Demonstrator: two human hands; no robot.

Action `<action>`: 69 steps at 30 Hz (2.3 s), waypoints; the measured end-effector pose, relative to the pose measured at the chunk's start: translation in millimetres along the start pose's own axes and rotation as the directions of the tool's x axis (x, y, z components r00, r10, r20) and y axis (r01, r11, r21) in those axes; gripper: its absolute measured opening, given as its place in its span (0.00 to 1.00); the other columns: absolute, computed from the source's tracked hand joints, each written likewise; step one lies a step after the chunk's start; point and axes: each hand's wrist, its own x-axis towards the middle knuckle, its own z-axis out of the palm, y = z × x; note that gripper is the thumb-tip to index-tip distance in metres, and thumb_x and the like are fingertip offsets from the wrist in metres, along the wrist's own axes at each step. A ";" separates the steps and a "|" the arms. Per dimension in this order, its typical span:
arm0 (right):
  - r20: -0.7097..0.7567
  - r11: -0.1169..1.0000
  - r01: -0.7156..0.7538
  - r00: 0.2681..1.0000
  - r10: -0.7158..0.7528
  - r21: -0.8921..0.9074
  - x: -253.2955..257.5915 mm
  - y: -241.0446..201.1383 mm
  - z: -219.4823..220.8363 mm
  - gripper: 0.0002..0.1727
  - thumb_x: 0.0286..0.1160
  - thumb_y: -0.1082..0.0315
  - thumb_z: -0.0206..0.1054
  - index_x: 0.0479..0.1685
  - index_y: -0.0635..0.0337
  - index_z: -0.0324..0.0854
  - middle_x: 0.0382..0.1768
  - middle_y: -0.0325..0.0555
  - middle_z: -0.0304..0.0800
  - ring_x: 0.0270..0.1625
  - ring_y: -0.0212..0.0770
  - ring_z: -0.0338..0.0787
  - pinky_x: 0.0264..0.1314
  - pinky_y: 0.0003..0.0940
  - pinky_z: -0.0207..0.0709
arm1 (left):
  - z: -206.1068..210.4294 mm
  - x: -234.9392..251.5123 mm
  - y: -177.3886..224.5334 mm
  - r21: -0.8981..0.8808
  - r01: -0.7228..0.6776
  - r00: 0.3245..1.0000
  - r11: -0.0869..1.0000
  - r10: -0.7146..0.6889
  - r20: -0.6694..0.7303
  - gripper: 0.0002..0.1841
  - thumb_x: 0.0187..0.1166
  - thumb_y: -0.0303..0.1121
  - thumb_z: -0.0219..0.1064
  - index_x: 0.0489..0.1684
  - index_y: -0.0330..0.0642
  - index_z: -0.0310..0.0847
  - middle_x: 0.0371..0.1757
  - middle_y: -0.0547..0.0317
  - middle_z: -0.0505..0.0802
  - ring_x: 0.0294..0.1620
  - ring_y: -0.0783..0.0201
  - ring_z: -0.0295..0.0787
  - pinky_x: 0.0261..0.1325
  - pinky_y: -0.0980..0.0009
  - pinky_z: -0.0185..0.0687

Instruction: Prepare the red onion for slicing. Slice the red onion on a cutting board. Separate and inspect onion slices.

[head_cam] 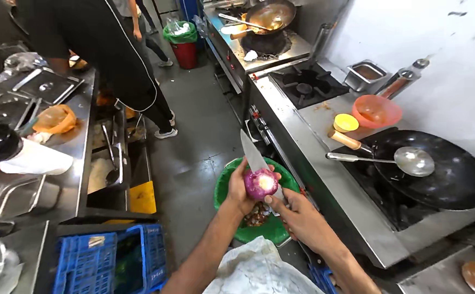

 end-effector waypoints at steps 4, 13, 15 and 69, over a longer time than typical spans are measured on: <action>-0.063 1.000 -0.026 0.998 0.025 -0.011 -18.9 9.1 -0.3 0.26 0.78 0.35 0.65 0.54 0.48 0.84 0.29 0.41 0.85 0.18 0.39 0.80 0.17 0.35 0.77 | 14.4 6.9 -9.0 -0.182 -0.117 0.991 0.976 0.102 -0.087 0.32 0.89 0.60 0.45 0.65 0.40 0.79 0.53 0.39 0.92 0.49 0.47 0.94 0.50 0.53 0.91; -0.054 0.992 -0.072 0.995 0.078 0.104 -4.4 12.7 -9.5 0.25 0.83 0.39 0.63 0.44 0.54 0.80 0.24 0.43 0.78 0.16 0.39 0.76 0.17 0.36 0.76 | 22.4 12.6 -50.3 0.028 -0.164 0.986 0.986 0.163 0.033 0.33 0.92 0.56 0.32 0.74 0.43 0.74 0.62 0.37 0.91 0.57 0.44 0.92 0.57 0.52 0.89; -0.025 0.981 -0.089 0.995 0.095 0.174 -1.6 16.9 -10.0 0.24 0.83 0.39 0.63 0.44 0.54 0.78 0.22 0.42 0.75 0.14 0.37 0.73 0.15 0.34 0.74 | 20.8 17.2 -52.3 0.052 -0.155 0.988 0.987 0.155 0.006 0.33 0.92 0.58 0.33 0.74 0.44 0.74 0.59 0.37 0.92 0.53 0.45 0.93 0.54 0.52 0.90; -0.234 0.992 -0.055 0.972 0.027 -0.115 -2.3 27.9 -21.9 0.25 0.80 0.35 0.63 0.41 0.47 0.86 0.24 0.37 0.84 0.22 0.36 0.83 0.25 0.38 0.80 | 16.1 11.1 -31.6 -0.224 -0.117 0.991 0.968 0.099 -0.091 0.32 0.88 0.63 0.46 0.65 0.47 0.82 0.54 0.49 0.93 0.52 0.57 0.93 0.54 0.59 0.91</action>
